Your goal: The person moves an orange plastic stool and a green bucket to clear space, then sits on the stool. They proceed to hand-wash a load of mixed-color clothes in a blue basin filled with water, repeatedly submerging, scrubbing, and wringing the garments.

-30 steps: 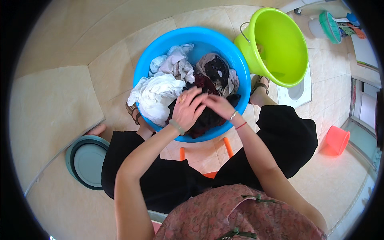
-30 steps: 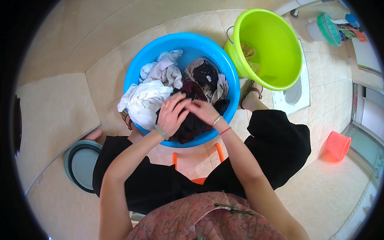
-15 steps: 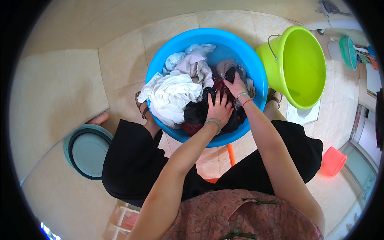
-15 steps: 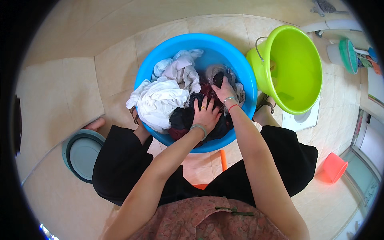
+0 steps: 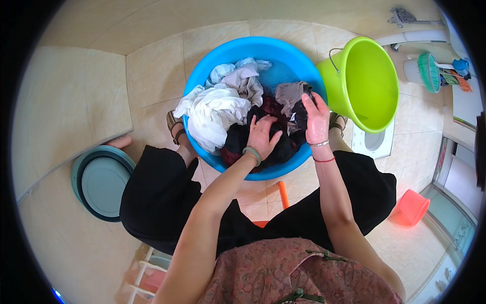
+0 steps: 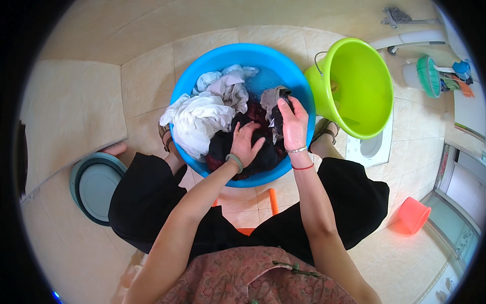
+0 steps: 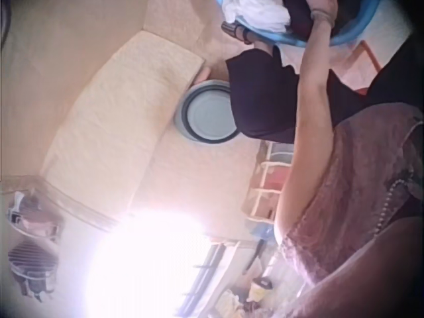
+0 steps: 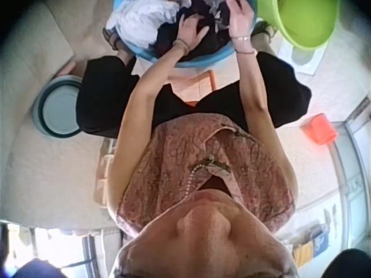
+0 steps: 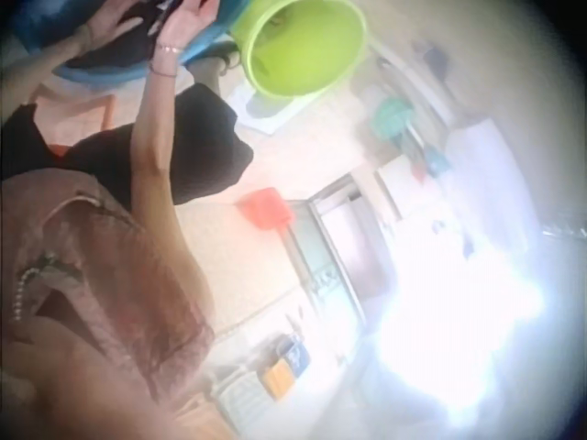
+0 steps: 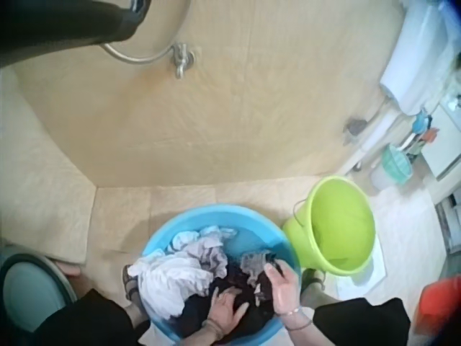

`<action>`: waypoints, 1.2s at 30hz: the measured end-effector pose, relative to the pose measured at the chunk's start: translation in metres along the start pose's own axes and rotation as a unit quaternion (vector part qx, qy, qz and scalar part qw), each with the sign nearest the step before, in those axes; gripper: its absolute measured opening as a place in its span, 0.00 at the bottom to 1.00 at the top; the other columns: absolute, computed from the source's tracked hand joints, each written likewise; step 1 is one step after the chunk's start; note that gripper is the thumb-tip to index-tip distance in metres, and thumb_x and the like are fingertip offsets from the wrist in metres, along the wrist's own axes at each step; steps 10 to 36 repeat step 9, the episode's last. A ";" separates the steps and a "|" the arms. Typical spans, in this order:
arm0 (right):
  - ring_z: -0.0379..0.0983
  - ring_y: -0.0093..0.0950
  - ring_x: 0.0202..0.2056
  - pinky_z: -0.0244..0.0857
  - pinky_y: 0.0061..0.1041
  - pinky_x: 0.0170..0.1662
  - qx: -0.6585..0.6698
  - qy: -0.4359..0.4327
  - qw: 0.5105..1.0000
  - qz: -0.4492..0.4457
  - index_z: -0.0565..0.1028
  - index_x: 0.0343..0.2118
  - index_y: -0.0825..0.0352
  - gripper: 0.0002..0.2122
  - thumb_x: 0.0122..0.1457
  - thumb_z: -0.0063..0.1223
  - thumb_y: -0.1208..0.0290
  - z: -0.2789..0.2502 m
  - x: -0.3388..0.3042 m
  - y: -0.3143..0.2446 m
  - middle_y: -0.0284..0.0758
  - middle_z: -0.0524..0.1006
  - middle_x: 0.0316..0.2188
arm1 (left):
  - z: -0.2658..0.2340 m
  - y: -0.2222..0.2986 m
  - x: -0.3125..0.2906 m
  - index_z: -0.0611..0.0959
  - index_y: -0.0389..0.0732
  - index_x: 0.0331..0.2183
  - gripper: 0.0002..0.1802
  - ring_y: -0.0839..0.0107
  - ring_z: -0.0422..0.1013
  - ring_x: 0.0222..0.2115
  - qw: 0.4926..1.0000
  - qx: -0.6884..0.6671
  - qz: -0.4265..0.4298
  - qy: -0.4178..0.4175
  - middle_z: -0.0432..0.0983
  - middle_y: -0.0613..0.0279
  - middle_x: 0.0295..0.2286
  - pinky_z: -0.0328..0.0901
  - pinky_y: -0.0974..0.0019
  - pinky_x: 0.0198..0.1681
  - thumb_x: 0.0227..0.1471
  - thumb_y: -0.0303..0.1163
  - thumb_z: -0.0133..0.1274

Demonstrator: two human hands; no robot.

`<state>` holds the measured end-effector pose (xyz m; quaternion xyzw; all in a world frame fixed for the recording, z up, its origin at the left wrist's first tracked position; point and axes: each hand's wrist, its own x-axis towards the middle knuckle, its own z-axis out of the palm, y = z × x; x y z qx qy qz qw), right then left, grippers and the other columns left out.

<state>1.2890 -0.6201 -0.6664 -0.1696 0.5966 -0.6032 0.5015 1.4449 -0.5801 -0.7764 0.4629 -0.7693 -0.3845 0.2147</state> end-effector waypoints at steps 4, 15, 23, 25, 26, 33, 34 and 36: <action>0.70 0.16 0.33 0.65 0.16 0.37 0.061 0.001 0.998 -0.026 0.73 0.41 0.72 0.10 0.59 0.51 0.73 0.014 -0.035 -0.051 0.29 0.75 0.33 | -0.010 0.015 0.018 0.54 0.44 0.60 0.48 0.56 0.63 0.52 0.921 -0.329 -0.190 0.088 0.56 0.45 0.55 0.57 0.57 0.56 0.40 0.23 0.60; 0.72 0.23 0.43 0.65 0.22 0.47 0.121 -0.076 0.985 -0.098 0.68 0.50 0.74 0.17 0.59 0.50 0.74 0.036 -0.071 -0.117 0.36 0.74 0.42 | -0.034 0.034 0.057 0.46 0.49 0.62 0.60 0.51 0.49 0.60 0.983 -0.144 -0.090 0.064 0.46 0.50 0.61 0.51 0.54 0.60 0.34 0.29 0.67; 0.72 0.23 0.43 0.65 0.22 0.47 0.121 -0.076 0.985 -0.098 0.68 0.50 0.74 0.17 0.59 0.50 0.74 0.036 -0.071 -0.117 0.36 0.74 0.42 | -0.034 0.034 0.057 0.46 0.49 0.62 0.60 0.51 0.49 0.60 0.983 -0.144 -0.090 0.064 0.46 0.50 0.61 0.51 0.54 0.60 0.34 0.29 0.67; 0.72 0.23 0.43 0.65 0.22 0.47 0.121 -0.076 0.985 -0.098 0.68 0.50 0.74 0.17 0.59 0.50 0.74 0.036 -0.071 -0.117 0.36 0.74 0.42 | -0.034 0.034 0.057 0.46 0.49 0.62 0.60 0.51 0.49 0.60 0.983 -0.144 -0.090 0.064 0.46 0.50 0.61 0.51 0.54 0.60 0.34 0.29 0.67; 0.72 0.23 0.43 0.65 0.22 0.47 0.121 -0.076 0.985 -0.098 0.68 0.50 0.74 0.17 0.59 0.50 0.74 0.036 -0.071 -0.117 0.36 0.74 0.42 | -0.034 0.034 0.057 0.46 0.49 0.62 0.60 0.51 0.49 0.60 0.983 -0.144 -0.090 0.064 0.46 0.50 0.61 0.51 0.54 0.60 0.34 0.29 0.67; 0.72 0.23 0.43 0.65 0.22 0.47 0.121 -0.076 0.985 -0.098 0.68 0.50 0.74 0.17 0.59 0.50 0.74 0.036 -0.071 -0.117 0.36 0.74 0.42 | -0.034 0.034 0.057 0.46 0.49 0.62 0.60 0.51 0.49 0.60 0.983 -0.144 -0.090 0.064 0.46 0.50 0.61 0.51 0.54 0.60 0.34 0.29 0.67; 0.72 0.23 0.43 0.65 0.22 0.47 0.121 -0.076 0.985 -0.098 0.68 0.50 0.74 0.17 0.59 0.50 0.74 0.036 -0.071 -0.117 0.36 0.74 0.42 | -0.034 0.034 0.057 0.46 0.49 0.62 0.60 0.51 0.49 0.60 0.983 -0.144 -0.090 0.064 0.46 0.50 0.61 0.51 0.54 0.60 0.34 0.29 0.67; 0.72 0.23 0.43 0.65 0.22 0.47 0.121 -0.076 0.985 -0.098 0.68 0.50 0.74 0.17 0.59 0.50 0.74 0.036 -0.071 -0.117 0.36 0.74 0.42 | -0.034 0.034 0.057 0.46 0.49 0.62 0.60 0.51 0.49 0.60 0.983 -0.144 -0.090 0.064 0.46 0.50 0.61 0.51 0.54 0.60 0.34 0.29 0.67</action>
